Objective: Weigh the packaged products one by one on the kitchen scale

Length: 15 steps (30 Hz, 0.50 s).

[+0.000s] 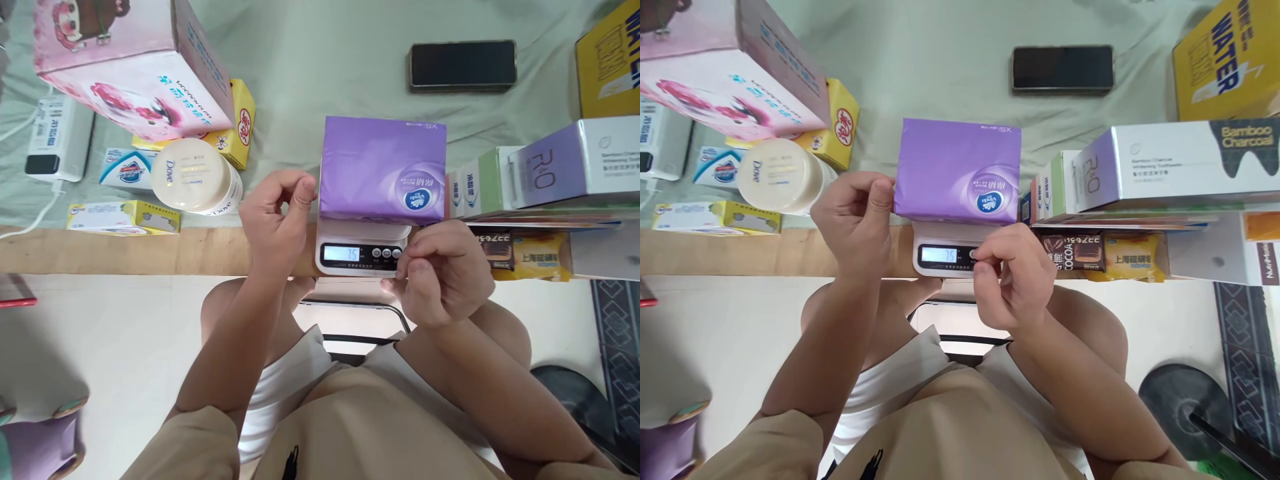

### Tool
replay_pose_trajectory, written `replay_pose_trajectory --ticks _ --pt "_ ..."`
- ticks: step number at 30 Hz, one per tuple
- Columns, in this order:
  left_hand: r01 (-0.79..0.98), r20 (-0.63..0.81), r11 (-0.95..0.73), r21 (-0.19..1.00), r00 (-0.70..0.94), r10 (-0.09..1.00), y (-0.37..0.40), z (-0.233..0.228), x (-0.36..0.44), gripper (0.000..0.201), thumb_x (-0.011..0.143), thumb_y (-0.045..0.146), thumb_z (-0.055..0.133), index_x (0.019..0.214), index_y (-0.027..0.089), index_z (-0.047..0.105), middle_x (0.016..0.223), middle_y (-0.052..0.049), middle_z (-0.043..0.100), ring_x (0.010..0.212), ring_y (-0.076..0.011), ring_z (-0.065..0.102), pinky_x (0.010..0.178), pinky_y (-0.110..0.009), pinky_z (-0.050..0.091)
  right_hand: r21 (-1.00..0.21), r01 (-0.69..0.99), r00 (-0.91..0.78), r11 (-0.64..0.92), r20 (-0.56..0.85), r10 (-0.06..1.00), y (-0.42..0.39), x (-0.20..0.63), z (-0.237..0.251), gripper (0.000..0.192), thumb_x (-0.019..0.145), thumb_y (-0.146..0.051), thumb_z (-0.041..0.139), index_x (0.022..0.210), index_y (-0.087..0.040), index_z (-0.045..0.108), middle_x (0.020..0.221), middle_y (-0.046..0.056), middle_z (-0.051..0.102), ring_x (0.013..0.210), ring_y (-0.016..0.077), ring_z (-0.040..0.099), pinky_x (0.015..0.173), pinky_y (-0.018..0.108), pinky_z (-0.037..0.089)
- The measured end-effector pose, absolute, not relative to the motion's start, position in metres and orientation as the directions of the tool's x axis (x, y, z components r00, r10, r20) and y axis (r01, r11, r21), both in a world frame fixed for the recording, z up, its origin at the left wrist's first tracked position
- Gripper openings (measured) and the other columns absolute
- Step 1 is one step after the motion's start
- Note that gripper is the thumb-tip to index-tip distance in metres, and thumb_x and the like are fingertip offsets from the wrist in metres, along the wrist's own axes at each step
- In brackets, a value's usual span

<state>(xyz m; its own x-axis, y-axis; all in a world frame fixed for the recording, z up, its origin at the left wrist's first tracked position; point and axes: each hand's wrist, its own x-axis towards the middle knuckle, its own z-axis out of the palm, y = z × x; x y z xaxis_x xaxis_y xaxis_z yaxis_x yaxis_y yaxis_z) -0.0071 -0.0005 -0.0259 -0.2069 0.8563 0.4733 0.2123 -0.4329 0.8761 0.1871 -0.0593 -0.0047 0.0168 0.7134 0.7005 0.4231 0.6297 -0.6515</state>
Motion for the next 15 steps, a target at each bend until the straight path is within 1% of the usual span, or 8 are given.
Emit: replay_pose_trajectory --ticks 3,5,7,8,10,12,13,15 --pt "0.181 0.453 -0.423 0.888 -0.189 0.871 0.002 -0.032 -0.007 0.022 0.096 0.047 0.074 0.091 0.026 0.078 0.073 0.003 0.070 0.059 -0.0082 0.060 0.055 -0.024 0.048 -0.638 0.433 0.005 0.637 0.709 0.705 -0.060 0.186 -0.004 0.019 0.088 -0.006 0.051 0.093 -0.023 0.058 0.063 -0.001 0.054 0.061 0.0142 0.052 0.049 0.033 0.038" --pt "0.154 0.436 -0.412 0.898 -0.202 0.877 0.003 -0.034 -0.007 0.024 0.099 0.049 0.068 0.097 0.028 0.078 0.076 0.002 0.071 0.056 -0.0085 0.060 0.053 -0.025 0.047 -0.637 0.438 0.015 0.635 0.711 0.703 -0.061 0.184 -0.003 0.021 0.087 -0.006 0.051 0.093 -0.024 0.059 0.063 -0.001 0.054 0.059 0.0139 0.051 0.049 0.033 0.039" --pt "0.135 0.443 -0.422 0.896 -0.223 0.868 0.003 -0.033 -0.008 0.026 0.101 0.053 0.063 0.105 0.031 0.076 0.088 -0.001 0.075 0.064 -0.0112 0.065 0.059 -0.027 0.051 -0.631 0.435 0.017 0.643 0.719 0.695 -0.062 0.181 -0.002 0.022 0.086 -0.005 0.051 0.092 -0.024 0.058 0.065 -0.001 0.057 0.060 0.0136 0.052 0.049 0.032 0.041" --pt "0.131 0.457 -0.438 0.889 -0.209 0.865 0.004 -0.032 -0.010 0.029 0.100 0.057 0.063 0.112 0.033 0.075 0.100 -0.003 0.077 0.076 -0.0144 0.071 0.066 -0.029 0.055 -0.624 0.432 0.008 0.651 0.725 0.689 -0.062 0.179 -0.001 0.021 0.085 -0.005 0.051 0.092 -0.023 0.058 0.067 -0.001 0.059 0.061 0.0133 0.054 0.050 0.031 0.042" --pt "0.127 0.485 -0.472 0.872 -0.100 0.869 0.009 -0.029 -0.015 0.056 0.086 0.073 0.072 0.129 0.038 0.067 0.134 -0.006 0.071 0.114 -0.0247 0.072 0.086 -0.037 0.060 -0.609 0.417 -0.019 0.675 0.737 0.676 -0.063 0.176 0.001 0.020 0.084 -0.005 0.052 0.093 -0.022 0.057 0.071 -0.001 0.062 0.064 0.0119 0.056 0.051 0.028 0.045" --pt "0.129 0.460 -0.467 0.875 0.082 0.884 0.019 -0.027 -0.022 0.094 0.065 0.080 0.084 0.145 0.043 0.054 0.162 -0.007 0.051 0.147 -0.0348 0.053 0.109 -0.046 0.055 -0.617 0.389 -0.025 0.684 0.735 0.677 -0.062 0.175 0.003 0.020 0.083 -0.005 0.053 0.094 -0.021 0.056 0.074 -0.002 0.063 0.063 0.0095 0.055 0.052 0.024 0.045" --pt "0.128 0.430 -0.454 0.882 0.174 0.886 0.026 -0.027 -0.025 0.109 0.056 0.079 0.090 0.150 0.045 0.047 0.168 -0.006 0.043 0.155 -0.0376 0.044 0.116 -0.050 0.050 -0.626 0.378 -0.016 0.682 0.732 0.681 -0.061 0.174 0.004 0.020 0.083 -0.005 0.053 0.094 -0.021 0.055 0.074 -0.002 0.063 0.063 0.0086 0.054 0.051 0.022 0.044" --pt "0.121 0.368 -0.418 0.900 0.301 0.880 0.042 -0.027 -0.032 0.126 0.045 0.071 0.099 0.154 0.047 0.041 0.170 -0.004 0.040 0.159 -0.0406 0.036 0.125 -0.056 0.043 -0.639 0.357 0.012 0.681 0.733 0.680 -0.059 0.174 0.005 0.020 0.083 -0.005 0.053 0.094 -0.021 0.055 0.075 -0.001 0.062 0.062 0.0080 0.053 0.051 0.021 0.043"
